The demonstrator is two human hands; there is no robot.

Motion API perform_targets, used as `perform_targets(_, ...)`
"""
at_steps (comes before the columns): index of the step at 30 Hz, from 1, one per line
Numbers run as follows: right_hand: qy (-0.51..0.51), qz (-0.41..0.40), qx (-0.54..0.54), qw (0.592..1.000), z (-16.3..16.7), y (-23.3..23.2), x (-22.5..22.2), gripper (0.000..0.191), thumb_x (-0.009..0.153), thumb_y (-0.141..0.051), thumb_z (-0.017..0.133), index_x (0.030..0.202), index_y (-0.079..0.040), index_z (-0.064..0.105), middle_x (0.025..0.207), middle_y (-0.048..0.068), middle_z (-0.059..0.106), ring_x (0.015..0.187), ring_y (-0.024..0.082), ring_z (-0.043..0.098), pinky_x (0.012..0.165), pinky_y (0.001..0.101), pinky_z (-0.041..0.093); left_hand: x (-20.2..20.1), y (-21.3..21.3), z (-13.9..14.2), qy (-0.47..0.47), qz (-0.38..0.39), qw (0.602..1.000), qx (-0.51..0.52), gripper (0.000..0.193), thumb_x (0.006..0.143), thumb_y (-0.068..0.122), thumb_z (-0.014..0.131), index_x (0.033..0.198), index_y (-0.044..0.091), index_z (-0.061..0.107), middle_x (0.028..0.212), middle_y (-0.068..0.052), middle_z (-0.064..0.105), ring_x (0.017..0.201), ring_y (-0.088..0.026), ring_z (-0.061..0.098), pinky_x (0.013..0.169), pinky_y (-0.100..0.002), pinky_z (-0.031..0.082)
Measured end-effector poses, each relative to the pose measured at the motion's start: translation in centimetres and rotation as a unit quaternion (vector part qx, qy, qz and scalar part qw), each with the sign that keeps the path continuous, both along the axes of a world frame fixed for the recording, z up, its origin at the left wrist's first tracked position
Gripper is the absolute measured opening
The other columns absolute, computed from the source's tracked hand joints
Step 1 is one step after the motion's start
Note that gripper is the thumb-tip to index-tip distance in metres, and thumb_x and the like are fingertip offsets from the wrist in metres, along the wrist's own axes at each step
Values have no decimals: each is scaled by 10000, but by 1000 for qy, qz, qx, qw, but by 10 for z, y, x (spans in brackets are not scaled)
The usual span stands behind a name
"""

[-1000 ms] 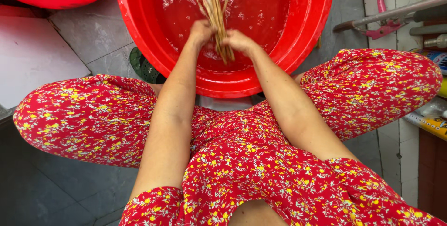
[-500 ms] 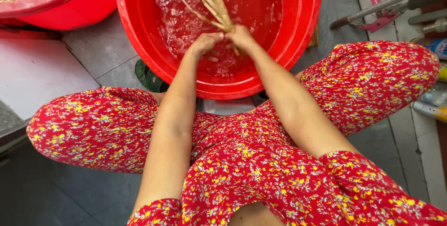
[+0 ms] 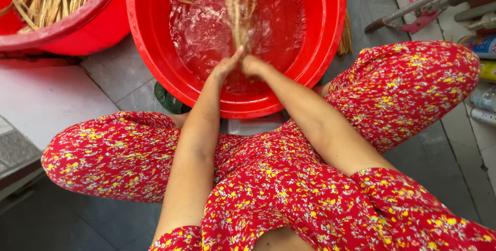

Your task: The person sits on a low stool and washes dried palm-leaf strips in a red basin of water, rubbing and swishing each bundle by hand, then places the washed strips into a second red basin beside them.

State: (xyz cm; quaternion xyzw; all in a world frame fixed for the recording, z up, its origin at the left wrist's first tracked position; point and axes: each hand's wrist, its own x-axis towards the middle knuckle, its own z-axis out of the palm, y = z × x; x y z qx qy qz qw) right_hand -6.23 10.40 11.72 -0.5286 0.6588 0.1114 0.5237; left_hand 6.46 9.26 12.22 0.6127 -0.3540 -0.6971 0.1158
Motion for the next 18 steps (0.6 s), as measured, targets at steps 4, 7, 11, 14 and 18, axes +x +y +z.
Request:
perform_targets(4,-21,196,-55,979,58,12,8,201,841,-119,635,1020,-45,688,849,176,711,723,317,709,612,497,569,-14,-13,6,162,136,966,151,340,929,102,780,1188,-70,643,904,-160,737,743,-270,742,651,-417,648)
perform_targets(7,13,165,5,986,119,17,-17,220,960,-211,594,1026,-40,716,861,177,743,697,294,735,637,478,571,-20,-29,11,184,291,929,139,222,977,105,676,1135,-32,604,729,-92,618,573,-221,639,544,-385,611)
perform_targets(11,64,232,-26,970,195,15,-79,261,988,-329,595,1146,-151,700,853,109,753,666,240,726,639,437,561,-24,-70,33,267,435,851,126,177,1019,101,662,1172,13,671,747,-98,652,521,-141,536,476,-291,530)
perform_targets(14,105,171,-60,978,234,10,-164,262,993,-342,594,1179,-186,693,763,117,723,578,247,674,532,433,529,-30,-116,56,362,495,781,119,183,993,108,603,1160,85,673,784,-108,664,618,-198,613,621,-369,591)
perform_targets(18,25,103,-132,986,230,13,-302,277,986,-332,652,1144,-108,686,775,154,699,626,277,661,544,429,513,-35,-163,79,388,397,831,12,94,1020,120,642,1098,85,602,857,-106,675,775,-267,671,827,-489,631)
